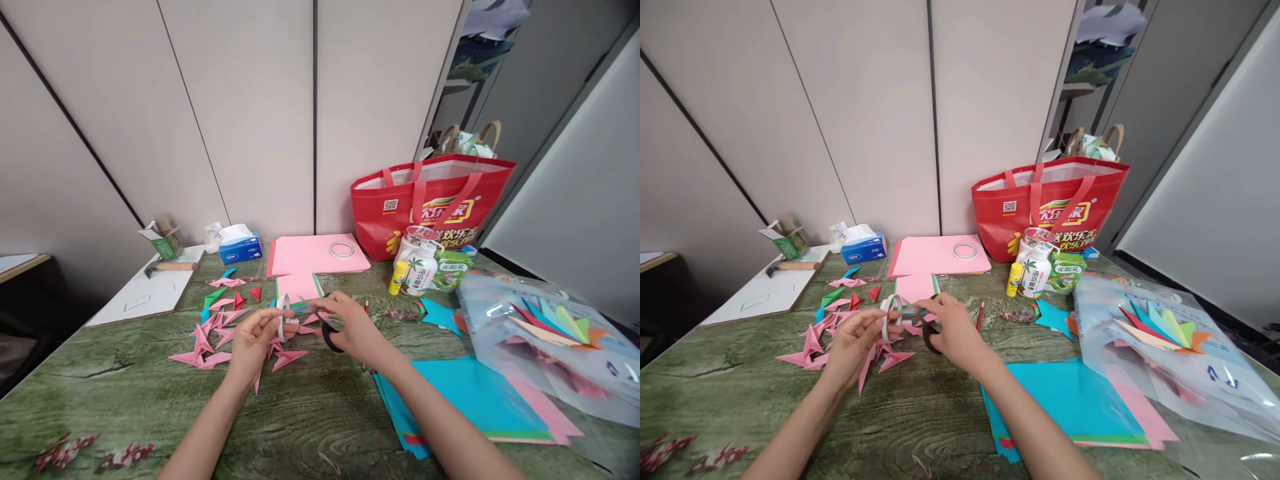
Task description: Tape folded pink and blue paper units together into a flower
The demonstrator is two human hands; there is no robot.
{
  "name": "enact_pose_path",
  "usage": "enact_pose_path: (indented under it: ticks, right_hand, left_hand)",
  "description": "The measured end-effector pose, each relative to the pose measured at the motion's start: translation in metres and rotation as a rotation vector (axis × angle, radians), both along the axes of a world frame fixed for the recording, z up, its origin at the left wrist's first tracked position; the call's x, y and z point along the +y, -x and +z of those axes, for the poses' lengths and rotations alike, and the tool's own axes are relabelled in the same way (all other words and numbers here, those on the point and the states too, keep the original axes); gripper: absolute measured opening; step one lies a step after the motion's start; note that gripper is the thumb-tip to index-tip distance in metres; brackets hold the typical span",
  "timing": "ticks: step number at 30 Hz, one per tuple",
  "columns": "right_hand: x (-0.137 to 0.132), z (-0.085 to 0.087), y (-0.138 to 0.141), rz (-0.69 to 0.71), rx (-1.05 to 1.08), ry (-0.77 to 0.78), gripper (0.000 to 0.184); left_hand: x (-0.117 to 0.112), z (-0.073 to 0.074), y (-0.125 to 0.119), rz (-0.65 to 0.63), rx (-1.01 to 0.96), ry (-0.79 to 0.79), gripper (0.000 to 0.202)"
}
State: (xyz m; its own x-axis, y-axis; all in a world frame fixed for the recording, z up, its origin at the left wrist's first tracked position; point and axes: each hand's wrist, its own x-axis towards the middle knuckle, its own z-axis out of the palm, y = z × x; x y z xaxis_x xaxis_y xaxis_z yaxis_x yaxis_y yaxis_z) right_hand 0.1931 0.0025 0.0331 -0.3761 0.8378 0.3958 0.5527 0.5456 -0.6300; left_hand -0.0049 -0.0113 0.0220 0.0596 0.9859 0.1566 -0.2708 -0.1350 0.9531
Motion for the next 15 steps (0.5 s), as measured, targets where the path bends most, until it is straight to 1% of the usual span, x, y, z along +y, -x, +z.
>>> enact_pose_path:
  ticks: [2,4,9,11,15]
  right_hand:
    - [0.0,-0.006,0.002,-0.156,-0.195,-0.071,0.043]
    - [0.0,-0.009,0.003,-0.232,-0.315,-0.08,0.046]
    - [-0.007,-0.005,0.01,-0.277,-0.436,-0.054,0.047]
    - [-0.009,-0.004,0.012,-0.293,-0.473,-0.039,0.048]
    - [-0.009,-0.004,0.013,-0.309,-0.506,-0.017,0.048]
  left_hand:
    - [-0.001,-0.001,0.0,-0.033,0.015,-0.004,0.019]
    - [-0.002,-0.001,0.0,-0.055,0.071,-0.017,0.018]
    - [-0.006,-0.003,-0.004,-0.043,0.293,-0.051,0.017]
    - [-0.008,-0.004,-0.007,-0.038,0.343,-0.097,0.017]
    - [-0.01,-0.005,-0.01,-0.074,0.438,-0.203,0.019]
